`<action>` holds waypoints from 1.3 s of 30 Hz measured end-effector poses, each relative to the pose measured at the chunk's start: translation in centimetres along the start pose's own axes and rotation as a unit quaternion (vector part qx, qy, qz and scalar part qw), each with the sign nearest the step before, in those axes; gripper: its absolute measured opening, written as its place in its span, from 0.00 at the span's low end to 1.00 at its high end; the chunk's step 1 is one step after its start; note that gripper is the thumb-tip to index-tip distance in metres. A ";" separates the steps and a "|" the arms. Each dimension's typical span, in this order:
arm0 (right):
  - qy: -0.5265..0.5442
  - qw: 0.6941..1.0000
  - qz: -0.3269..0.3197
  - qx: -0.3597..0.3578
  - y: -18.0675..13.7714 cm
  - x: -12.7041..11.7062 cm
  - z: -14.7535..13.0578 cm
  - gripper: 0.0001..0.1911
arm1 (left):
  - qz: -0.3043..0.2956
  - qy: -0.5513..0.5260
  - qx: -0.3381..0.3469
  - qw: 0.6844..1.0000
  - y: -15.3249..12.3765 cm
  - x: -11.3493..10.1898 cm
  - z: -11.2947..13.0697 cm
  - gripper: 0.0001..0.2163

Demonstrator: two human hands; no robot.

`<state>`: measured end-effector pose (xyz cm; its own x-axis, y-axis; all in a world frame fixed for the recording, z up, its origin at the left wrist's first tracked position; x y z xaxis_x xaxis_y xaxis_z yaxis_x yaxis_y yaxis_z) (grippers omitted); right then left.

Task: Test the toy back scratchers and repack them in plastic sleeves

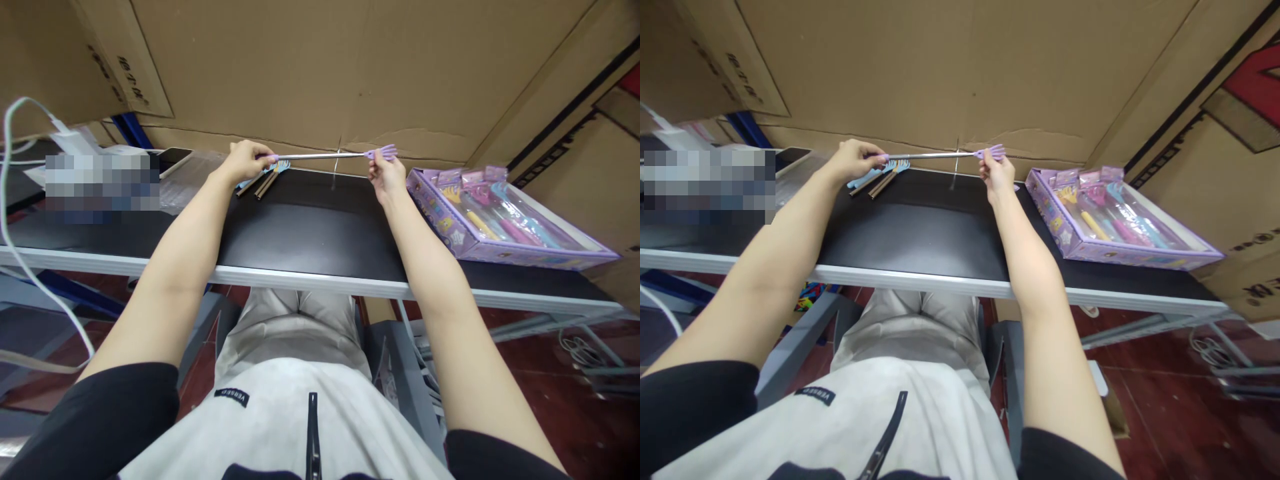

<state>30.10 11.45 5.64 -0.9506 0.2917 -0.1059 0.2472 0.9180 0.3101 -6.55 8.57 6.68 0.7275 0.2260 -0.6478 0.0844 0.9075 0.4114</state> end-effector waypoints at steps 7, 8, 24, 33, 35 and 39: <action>0.039 0.997 0.068 0.011 2.4 -5.1 1.1 0.33 | 0.012 0.038 -0.002 0.999 0.3 -0.7 -0.9 0.10; 0.032 0.997 0.066 0.001 2.4 -5.1 0.8 0.34 | 0.007 0.039 0.005 0.999 0.3 -0.5 -0.5 0.10; 0.037 0.996 -0.073 -0.023 -5.6 5.4 -3.0 0.29 | -0.059 -0.038 0.077 0.995 -1.6 6.3 7.3 0.10; 0.001 0.999 -0.015 -0.029 -0.3 1.5 -0.5 0.28 | -0.042 0.009 0.011 0.999 -0.6 2.9 3.1 0.10; -0.003 0.999 0.031 -0.043 2.0 -1.3 0.0 0.28 | -0.022 0.024 -0.020 0.999 -0.4 0.9 1.1 0.12; -0.014 0.995 0.048 -0.082 4.2 -4.4 0.1 0.33 | -0.004 0.038 -0.048 0.998 -0.2 -1.2 -1.8 0.16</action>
<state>35.34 14.00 7.30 -0.9180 0.3854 -0.0936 0.3004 0.8298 0.4704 -8.69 8.74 6.18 0.6724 0.2417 -0.6996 0.0224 0.9381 0.3456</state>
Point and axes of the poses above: each hand's wrist, its own y-axis towards the middle knuckle, its own x-axis out of the palm, z = x × y, the point moved 7 cm from there along y, towards the middle knuckle, and after that the axes turned 8 degrees about -y, right-handed, at the moved point
